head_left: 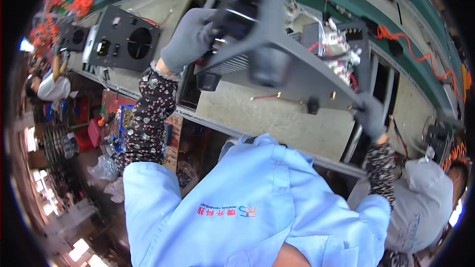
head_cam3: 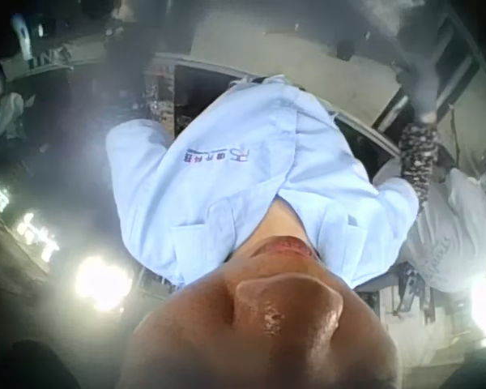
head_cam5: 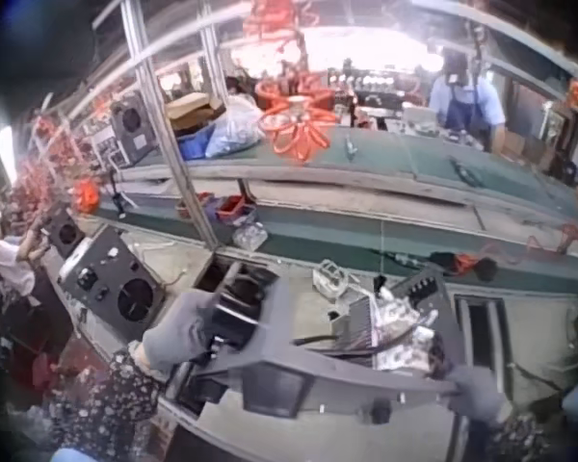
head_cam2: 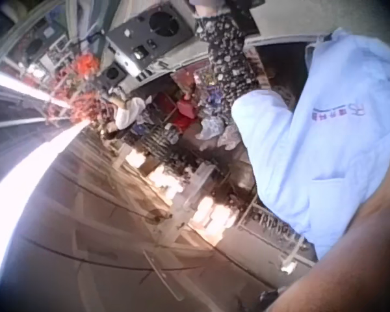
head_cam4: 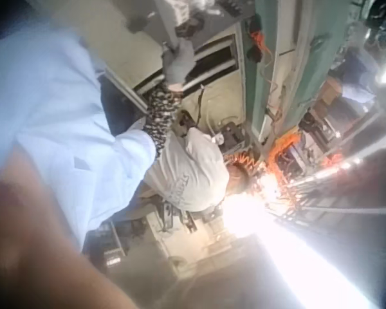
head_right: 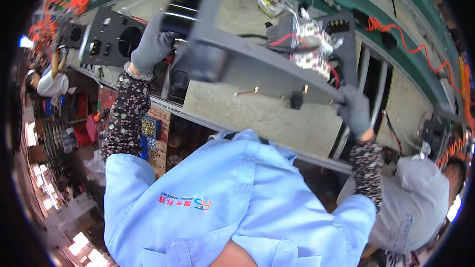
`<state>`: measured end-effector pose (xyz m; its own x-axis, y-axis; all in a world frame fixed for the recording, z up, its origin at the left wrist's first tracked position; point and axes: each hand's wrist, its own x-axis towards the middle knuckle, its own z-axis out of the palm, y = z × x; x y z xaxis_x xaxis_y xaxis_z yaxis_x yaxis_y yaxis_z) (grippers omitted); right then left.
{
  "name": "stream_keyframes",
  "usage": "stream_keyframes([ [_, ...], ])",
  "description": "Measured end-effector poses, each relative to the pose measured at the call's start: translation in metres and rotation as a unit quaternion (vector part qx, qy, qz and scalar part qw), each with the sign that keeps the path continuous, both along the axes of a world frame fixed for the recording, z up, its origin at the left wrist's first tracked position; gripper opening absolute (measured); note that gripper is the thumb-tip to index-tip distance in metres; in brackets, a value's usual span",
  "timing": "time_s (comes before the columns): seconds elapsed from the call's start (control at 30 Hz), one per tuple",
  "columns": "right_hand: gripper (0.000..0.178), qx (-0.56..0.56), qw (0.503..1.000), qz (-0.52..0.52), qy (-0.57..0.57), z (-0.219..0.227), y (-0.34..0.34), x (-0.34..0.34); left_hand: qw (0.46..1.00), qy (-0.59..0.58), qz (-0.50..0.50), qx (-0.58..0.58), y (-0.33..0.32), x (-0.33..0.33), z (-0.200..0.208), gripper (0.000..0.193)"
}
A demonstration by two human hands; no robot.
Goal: The person uses a pneumatic screwdriver to fasten screws into a metal chassis containing electronic components. They retrieve screws from a tray, align them with holes on the chassis, and drive them in. The person also handles a heat sink and wires during the assembly process.
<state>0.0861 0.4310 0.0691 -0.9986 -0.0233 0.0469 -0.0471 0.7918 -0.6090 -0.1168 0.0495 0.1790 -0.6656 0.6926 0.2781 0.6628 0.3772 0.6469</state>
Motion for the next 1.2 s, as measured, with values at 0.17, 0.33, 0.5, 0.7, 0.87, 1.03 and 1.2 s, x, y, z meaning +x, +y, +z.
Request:
stream_keyframes([
  [0.17, 0.025, 0.205, 0.974, 0.042, -0.089, 0.068, -0.013, 0.008, 0.992, 0.005, 0.092, 0.083, -0.049, 0.004, -0.145, 0.016],
  [0.33, 0.017, 0.293, 0.947, 0.071, -0.110, 0.034, -0.037, 0.027, 0.950, -0.228, 0.012, 0.215, -0.053, 0.056, -0.205, 0.022],
  [0.5, 0.017, 0.320, 0.937, 0.089, -0.104, 0.014, -0.035, 0.031, 0.949, -0.280, 0.045, 0.140, -0.055, 0.076, -0.255, 0.024],
  [0.7, 0.018, 0.306, 0.940, 0.103, -0.107, 0.018, -0.032, 0.019, 0.951, -0.195, 0.113, 0.211, -0.045, 0.081, -0.262, 0.026],
  [0.87, 0.028, 0.319, 0.936, 0.127, -0.072, 0.022, -0.024, 0.022, 0.843, -0.152, 0.477, 0.198, -0.031, 0.120, -0.250, 0.027],
  [1.03, 0.027, 0.160, 0.982, 0.028, -0.097, 0.082, -0.110, 0.013, 0.767, -0.265, 0.566, 0.144, -0.047, 0.227, -0.240, 0.022],
  [1.2, 0.024, -0.063, 0.968, 0.229, -0.083, 0.069, -0.240, -0.017, 0.582, -0.463, 0.604, 0.287, -0.099, 0.330, -0.226, 0.013],
])
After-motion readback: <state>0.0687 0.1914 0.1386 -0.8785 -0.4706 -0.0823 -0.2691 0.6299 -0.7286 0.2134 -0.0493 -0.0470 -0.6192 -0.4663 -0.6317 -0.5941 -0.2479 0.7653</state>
